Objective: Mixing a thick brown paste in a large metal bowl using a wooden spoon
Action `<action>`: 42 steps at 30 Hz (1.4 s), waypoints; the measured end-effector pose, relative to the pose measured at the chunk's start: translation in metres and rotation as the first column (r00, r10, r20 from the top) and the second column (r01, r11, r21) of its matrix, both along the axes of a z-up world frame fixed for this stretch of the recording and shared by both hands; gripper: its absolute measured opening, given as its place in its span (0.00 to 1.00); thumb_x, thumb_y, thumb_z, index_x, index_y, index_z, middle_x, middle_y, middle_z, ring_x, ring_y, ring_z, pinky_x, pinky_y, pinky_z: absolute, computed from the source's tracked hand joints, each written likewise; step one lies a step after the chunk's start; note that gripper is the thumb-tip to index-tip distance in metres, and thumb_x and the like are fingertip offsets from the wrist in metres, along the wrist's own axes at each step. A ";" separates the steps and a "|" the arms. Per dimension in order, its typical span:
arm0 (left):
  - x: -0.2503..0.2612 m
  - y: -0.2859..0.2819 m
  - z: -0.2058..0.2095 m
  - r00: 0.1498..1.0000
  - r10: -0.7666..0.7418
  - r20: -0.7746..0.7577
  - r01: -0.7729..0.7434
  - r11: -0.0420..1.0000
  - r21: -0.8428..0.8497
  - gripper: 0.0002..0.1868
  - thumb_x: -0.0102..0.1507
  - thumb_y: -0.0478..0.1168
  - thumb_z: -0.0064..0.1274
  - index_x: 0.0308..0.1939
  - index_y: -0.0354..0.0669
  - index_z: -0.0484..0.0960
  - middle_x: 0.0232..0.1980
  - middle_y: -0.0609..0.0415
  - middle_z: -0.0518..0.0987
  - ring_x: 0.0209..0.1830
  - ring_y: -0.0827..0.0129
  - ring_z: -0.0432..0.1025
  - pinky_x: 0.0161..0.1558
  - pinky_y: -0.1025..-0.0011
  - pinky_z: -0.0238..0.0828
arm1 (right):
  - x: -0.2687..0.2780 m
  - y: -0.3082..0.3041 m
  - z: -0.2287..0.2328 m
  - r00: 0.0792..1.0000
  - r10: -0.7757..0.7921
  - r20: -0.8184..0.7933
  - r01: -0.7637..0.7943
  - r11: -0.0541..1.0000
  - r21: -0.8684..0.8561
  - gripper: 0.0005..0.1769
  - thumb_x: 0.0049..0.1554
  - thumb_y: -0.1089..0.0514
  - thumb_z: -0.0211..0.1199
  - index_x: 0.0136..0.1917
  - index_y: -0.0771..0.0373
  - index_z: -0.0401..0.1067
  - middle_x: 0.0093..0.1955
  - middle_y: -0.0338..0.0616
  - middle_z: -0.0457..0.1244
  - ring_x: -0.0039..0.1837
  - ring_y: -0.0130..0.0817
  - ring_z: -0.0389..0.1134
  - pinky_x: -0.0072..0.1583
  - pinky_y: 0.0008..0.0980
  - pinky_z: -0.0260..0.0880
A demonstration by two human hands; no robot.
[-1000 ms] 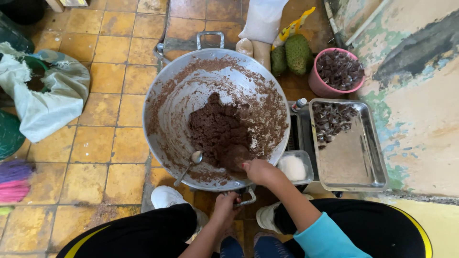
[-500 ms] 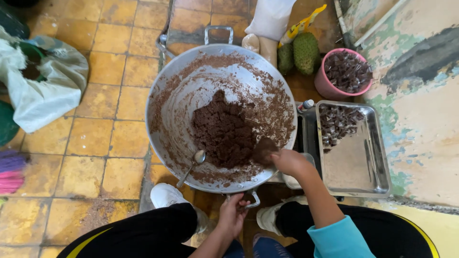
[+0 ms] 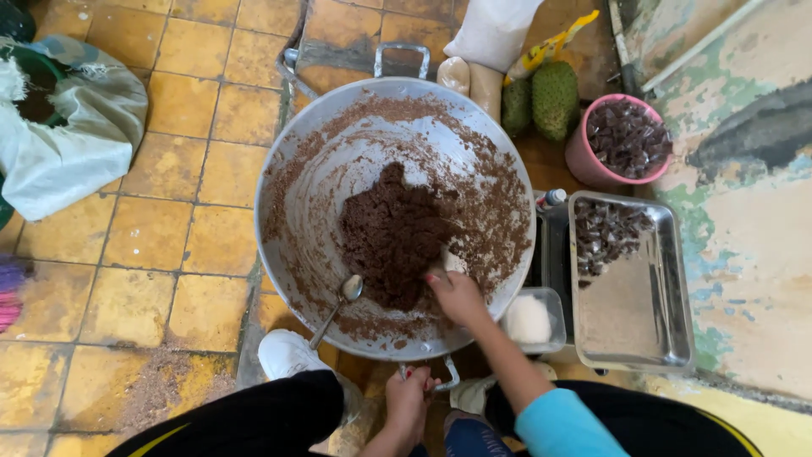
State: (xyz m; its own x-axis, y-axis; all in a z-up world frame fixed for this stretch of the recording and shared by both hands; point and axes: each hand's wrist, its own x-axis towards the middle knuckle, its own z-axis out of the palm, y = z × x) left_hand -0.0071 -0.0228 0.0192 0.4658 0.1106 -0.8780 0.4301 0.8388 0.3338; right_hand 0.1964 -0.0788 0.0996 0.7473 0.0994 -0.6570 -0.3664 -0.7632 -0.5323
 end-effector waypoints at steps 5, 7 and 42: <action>0.004 0.000 -0.009 0.993 -0.058 -0.101 0.065 0.995 0.069 0.08 0.63 0.28 0.49 0.29 0.29 0.72 0.25 0.45 0.67 0.25 0.62 0.61 0.44 0.58 0.76 | -0.001 0.026 -0.051 0.972 -0.140 0.186 0.105 0.977 0.183 0.22 0.63 0.45 0.56 0.38 0.64 0.70 0.31 0.42 0.61 0.34 0.35 0.58 0.40 0.36 0.61; 0.013 0.004 -0.008 0.969 -0.148 -0.199 0.161 0.986 0.048 0.11 0.66 0.29 0.49 0.28 0.31 0.69 0.25 0.46 0.65 0.26 0.61 0.60 0.47 0.55 0.77 | 0.010 0.048 -0.024 0.970 -0.216 0.111 0.183 0.951 0.250 0.21 0.66 0.46 0.54 0.38 0.62 0.68 0.29 0.37 0.57 0.31 0.28 0.53 0.36 0.32 0.55; 0.010 0.002 0.008 0.998 0.020 -0.061 -0.016 0.997 0.074 0.03 0.63 0.26 0.50 0.38 0.24 0.75 0.30 0.43 0.71 0.27 0.62 0.64 0.45 0.58 0.76 | 0.053 -0.008 0.031 0.878 -0.468 -0.104 0.477 0.835 0.274 0.20 0.66 0.41 0.49 0.48 0.60 0.66 0.26 0.38 0.53 0.22 0.27 0.45 0.26 0.31 0.39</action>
